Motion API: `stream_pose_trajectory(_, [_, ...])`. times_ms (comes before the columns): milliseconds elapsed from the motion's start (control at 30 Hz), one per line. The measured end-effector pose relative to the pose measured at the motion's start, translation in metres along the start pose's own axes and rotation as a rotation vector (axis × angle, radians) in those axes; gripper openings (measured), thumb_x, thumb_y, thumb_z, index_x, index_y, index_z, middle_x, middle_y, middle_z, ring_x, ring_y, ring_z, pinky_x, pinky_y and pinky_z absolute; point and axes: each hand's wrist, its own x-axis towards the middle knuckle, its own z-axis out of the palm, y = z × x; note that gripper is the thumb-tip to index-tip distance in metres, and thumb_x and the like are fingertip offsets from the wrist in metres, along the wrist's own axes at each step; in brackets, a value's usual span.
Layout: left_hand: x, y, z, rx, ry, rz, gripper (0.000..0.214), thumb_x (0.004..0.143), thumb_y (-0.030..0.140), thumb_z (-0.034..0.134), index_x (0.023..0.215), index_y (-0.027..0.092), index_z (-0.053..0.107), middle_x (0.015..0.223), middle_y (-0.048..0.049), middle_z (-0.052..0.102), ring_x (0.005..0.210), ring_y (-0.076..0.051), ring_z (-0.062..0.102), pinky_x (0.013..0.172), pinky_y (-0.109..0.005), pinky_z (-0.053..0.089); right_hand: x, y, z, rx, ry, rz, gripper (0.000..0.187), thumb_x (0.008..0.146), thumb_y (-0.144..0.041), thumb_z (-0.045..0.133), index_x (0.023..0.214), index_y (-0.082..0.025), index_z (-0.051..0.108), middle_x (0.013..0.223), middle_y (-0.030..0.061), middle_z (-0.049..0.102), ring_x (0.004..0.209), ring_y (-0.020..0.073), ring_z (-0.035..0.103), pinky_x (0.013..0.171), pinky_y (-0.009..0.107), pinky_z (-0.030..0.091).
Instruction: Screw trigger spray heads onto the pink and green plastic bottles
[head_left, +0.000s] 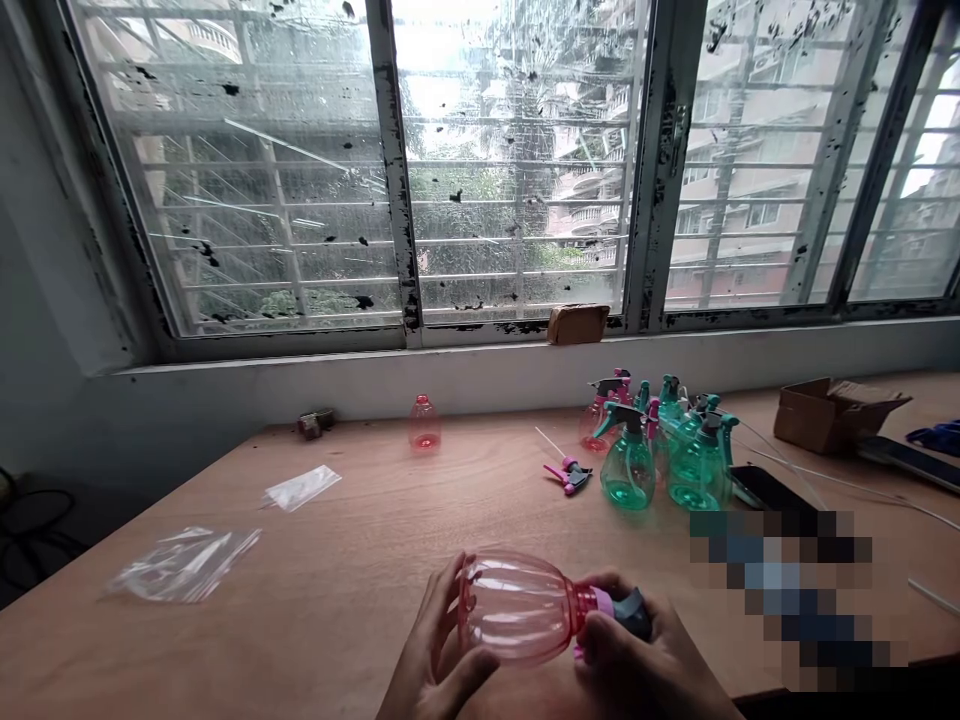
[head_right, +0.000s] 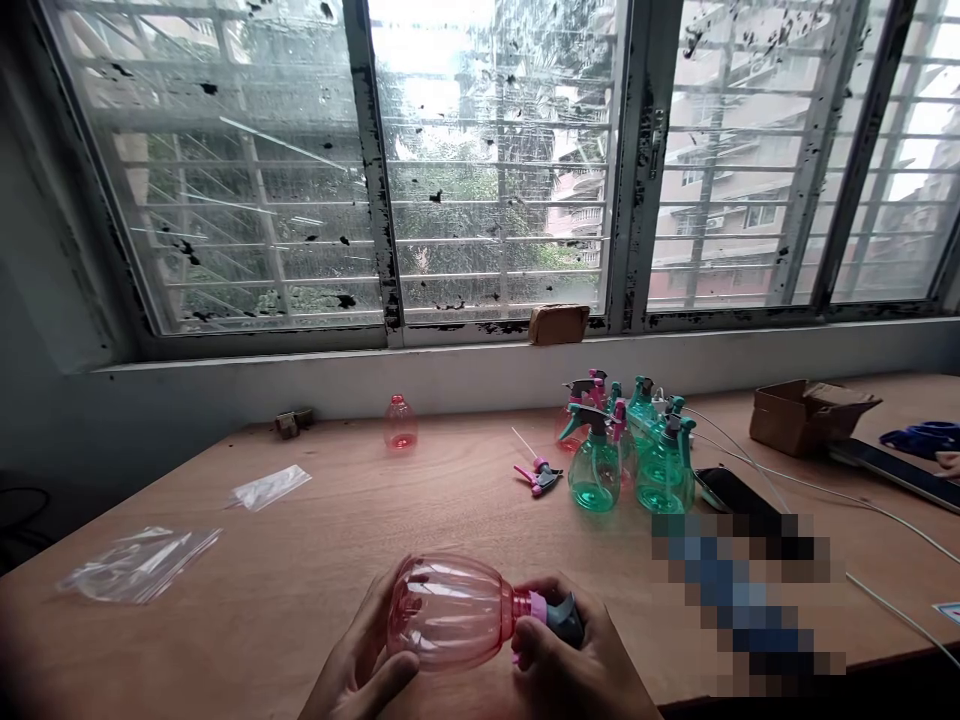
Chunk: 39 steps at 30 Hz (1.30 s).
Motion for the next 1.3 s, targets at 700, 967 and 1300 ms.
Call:
stream_pose_trajectory(700, [-0.0003, -0.0024, 0.0072, 0.062, 0.021, 0.116, 0.068, 0.086, 0.035, 0.072, 0.146, 0.040, 0.041, 0.158, -0.0011, 0.043, 0.147, -0.031, 0.034, 0.124, -0.048, 0.020, 0.0019, 0.0041, -0.0042, 0.001, -0.067, 0.006, 0.033, 0.080, -0.045, 0.077, 0.090, -0.014, 0.072, 0.066, 0.0037, 0.073, 0.057, 0.0164, 0.065, 0.057, 0.028, 0.053])
stream_pose_trajectory(967, [0.0003, -0.0005, 0.0048, 0.097, 0.069, 0.021, 0.067, 0.082, 0.046, 0.073, 0.144, 0.033, 0.048, 0.160, -0.0036, 0.038, 0.146, -0.034, 0.035, 0.123, -0.047, 0.024, 0.0013, 0.0025, -0.0013, 0.021, -0.053, 0.025, 0.032, 0.077, -0.043, 0.081, 0.088, -0.015, 0.068, 0.062, 0.0013, 0.072, 0.054, 0.0142, 0.065, 0.052, 0.022, 0.049])
stream_pose_trajectory(1300, [0.0009, -0.0010, 0.0057, -0.088, 0.047, 0.007, 0.071, 0.081, 0.048, 0.074, 0.142, 0.028, 0.046, 0.153, -0.0113, 0.049, 0.144, -0.035, 0.038, 0.120, -0.049, 0.031, 0.0006, 0.0020, 0.0014, 0.019, -0.039, 0.047, 0.035, 0.073, -0.046, 0.083, 0.085, -0.015, 0.069, 0.060, 0.0004, 0.069, 0.053, 0.0151, 0.064, 0.052, 0.023, 0.047])
